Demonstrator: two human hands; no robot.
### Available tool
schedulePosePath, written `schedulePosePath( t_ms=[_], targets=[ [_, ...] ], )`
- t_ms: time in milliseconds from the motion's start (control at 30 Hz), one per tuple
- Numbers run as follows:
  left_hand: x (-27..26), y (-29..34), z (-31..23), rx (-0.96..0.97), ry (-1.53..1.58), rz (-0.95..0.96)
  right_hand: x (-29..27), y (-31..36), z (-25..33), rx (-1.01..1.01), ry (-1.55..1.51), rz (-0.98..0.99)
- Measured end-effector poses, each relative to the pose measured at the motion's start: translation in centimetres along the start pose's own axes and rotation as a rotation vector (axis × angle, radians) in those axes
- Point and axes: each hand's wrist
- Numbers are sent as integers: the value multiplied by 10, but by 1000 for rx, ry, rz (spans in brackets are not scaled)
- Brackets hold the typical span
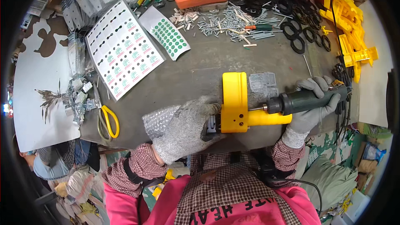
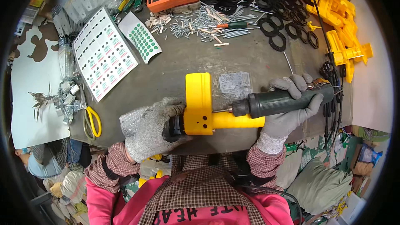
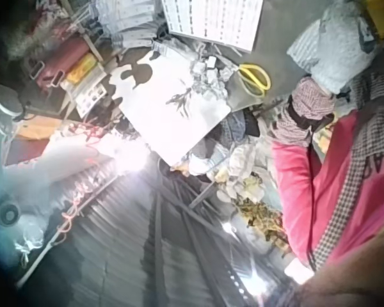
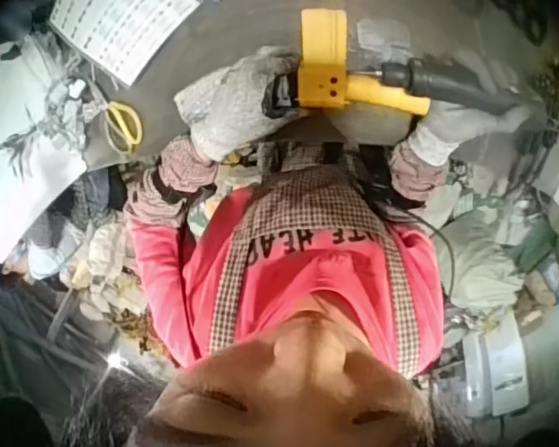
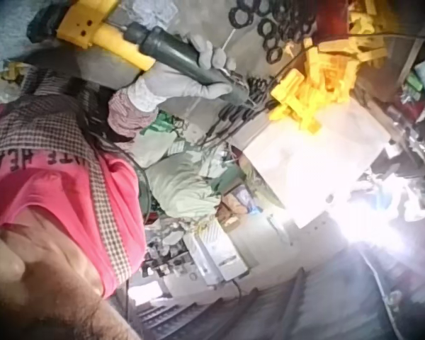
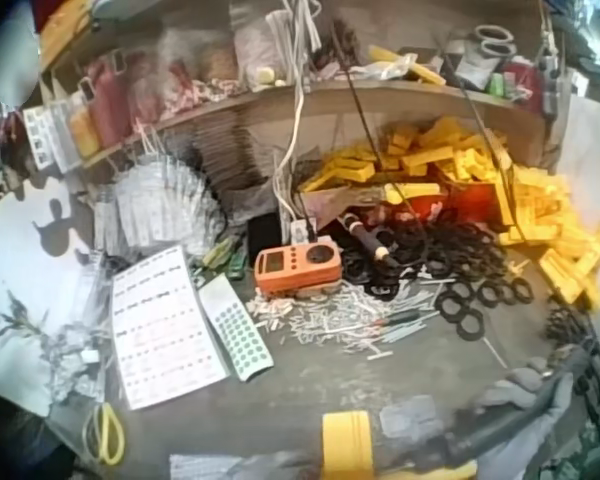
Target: Assemble a yellow electronic device by installing internal boards, wiring, and soldering components.
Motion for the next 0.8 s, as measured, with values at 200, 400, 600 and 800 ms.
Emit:
schedulePosePath(
  t_ms=[200,400,600,800],
  targets=[
    [6,4,14,98,12,-8,4,1,-27,134,-66,-52],
    [-1,0,4,53,139,-33,-2,-2,-1,-44,97,-88],
    [4,7,8,116,17,-81,52,-23,54,-204,1083,-203],
    [4,6,5,223,-146,-96,41,-34,100,-602,2822,257]
  ],
)
Point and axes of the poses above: each hand's wrist, its own y-axis away from the middle knuckle, its own x-axis out of the palm, z = x × y, and after that the axes turned 3 degrees about -z, right-handed
